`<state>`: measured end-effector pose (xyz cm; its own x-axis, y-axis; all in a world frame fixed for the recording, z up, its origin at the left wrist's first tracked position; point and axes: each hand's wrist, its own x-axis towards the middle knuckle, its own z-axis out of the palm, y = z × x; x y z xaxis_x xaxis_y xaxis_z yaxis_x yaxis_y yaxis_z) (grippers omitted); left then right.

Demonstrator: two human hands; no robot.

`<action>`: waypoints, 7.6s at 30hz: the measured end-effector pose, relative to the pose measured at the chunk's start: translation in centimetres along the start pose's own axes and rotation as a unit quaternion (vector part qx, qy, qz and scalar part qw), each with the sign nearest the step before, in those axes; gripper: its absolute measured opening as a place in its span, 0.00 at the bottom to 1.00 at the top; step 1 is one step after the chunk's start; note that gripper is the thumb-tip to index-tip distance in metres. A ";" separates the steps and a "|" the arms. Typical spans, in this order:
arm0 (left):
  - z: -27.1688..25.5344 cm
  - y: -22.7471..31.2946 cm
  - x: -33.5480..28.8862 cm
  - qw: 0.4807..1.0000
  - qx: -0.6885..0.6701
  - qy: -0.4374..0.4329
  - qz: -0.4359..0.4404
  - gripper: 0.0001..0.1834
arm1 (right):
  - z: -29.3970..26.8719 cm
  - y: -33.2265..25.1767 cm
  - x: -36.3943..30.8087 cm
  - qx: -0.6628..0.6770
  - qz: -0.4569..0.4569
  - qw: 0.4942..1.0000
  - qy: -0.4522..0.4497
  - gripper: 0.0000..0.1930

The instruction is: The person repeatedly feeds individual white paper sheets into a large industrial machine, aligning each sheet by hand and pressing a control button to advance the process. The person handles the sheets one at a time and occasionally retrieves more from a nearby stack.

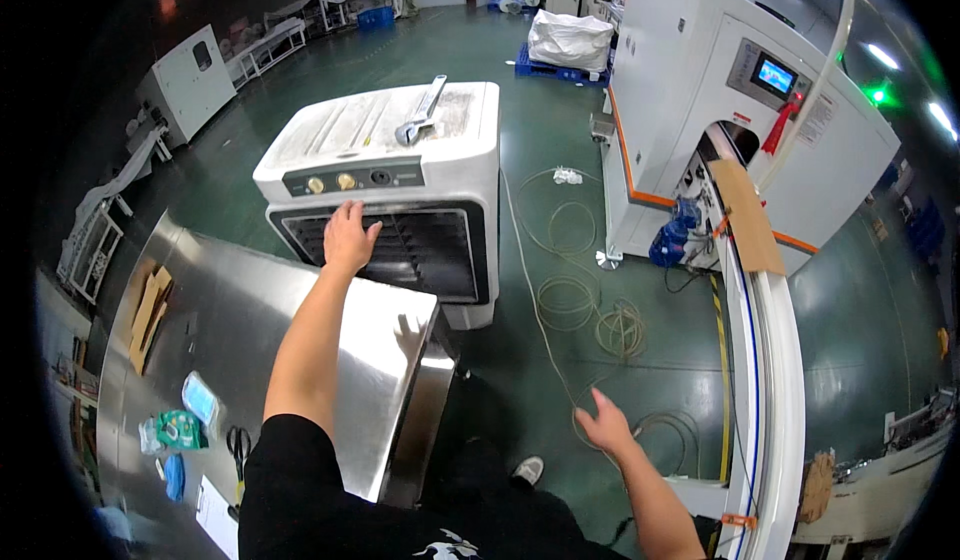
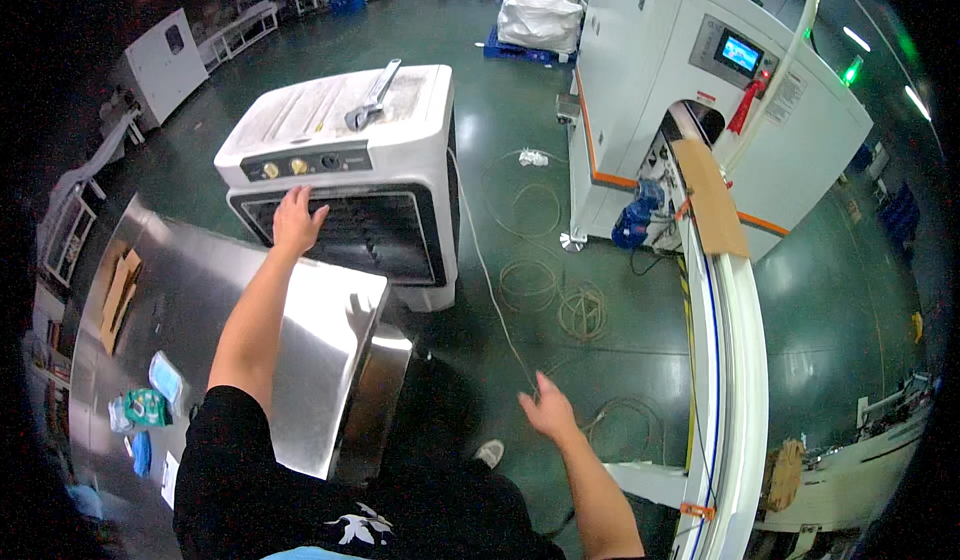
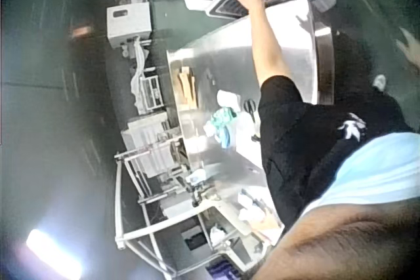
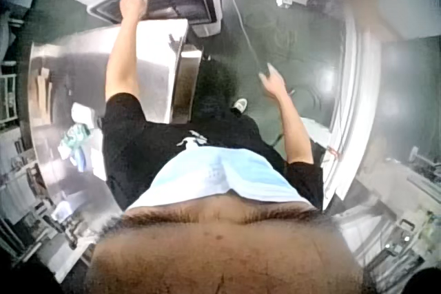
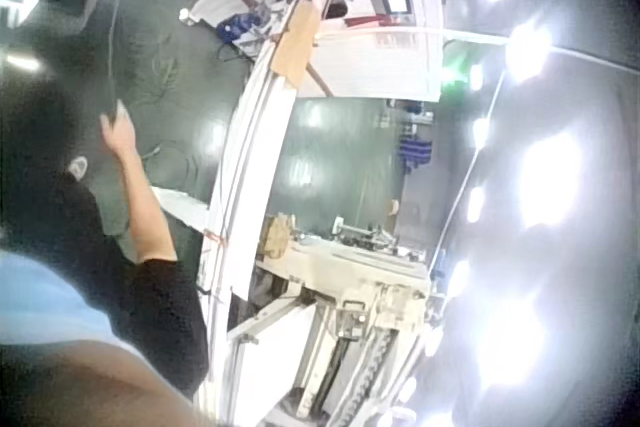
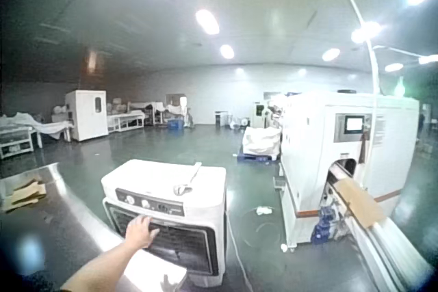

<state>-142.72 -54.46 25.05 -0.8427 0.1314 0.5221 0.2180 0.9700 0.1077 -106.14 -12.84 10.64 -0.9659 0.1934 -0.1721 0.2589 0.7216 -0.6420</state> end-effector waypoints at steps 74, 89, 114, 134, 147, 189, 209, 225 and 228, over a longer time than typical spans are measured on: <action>17.8 41.0 -51.6 0.176 -0.266 -0.290 0.903 0.10 | 42.3 -5.7 -51.2 0.379 0.707 0.588 0.107 0.18; 2.1 61.0 -88.3 -0.123 -0.062 -0.468 0.873 0.12 | 42.7 -6.3 -63.9 0.360 0.736 0.375 0.433 0.15; -52.8 53.2 -125.0 -0.024 -0.070 -0.674 0.735 0.19 | 53.4 -2.6 -125.3 0.217 0.807 0.040 0.547 0.13; -62.2 73.9 -137.8 0.214 -0.352 -0.577 0.705 0.19 | 13.5 20.3 -150.2 0.228 0.456 0.322 0.798 0.10; -59.2 74.7 -140.3 0.522 -0.368 -0.518 0.570 0.19 | 4.0 38.0 -157.4 0.271 0.415 0.625 0.603 0.10; -46.5 90.3 -133.0 0.700 -0.451 -0.231 0.504 0.25 | -21.7 61.5 -116.3 -0.007 0.304 0.876 0.376 0.08; -42.0 95.6 -126.8 0.745 -0.380 -0.094 0.540 0.22 | -21.9 62.4 -116.4 -0.024 0.302 0.868 0.392 0.09; -48.5 98.7 -121.0 0.556 -0.091 -0.248 0.788 0.26 | -6.8 50.9 -145.9 -0.117 0.586 0.721 0.352 0.20; -49.1 100.8 -122.8 0.563 0.091 -0.235 0.787 0.29 | -4.0 50.5 -159.3 -0.134 0.696 0.659 0.250 0.24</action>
<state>6.92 17.15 13.27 0.2776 0.8554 -0.4372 0.8590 -0.4249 -0.2858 60.81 -4.51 8.63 0.3116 0.9392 -0.1445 0.9502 -0.3085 0.0437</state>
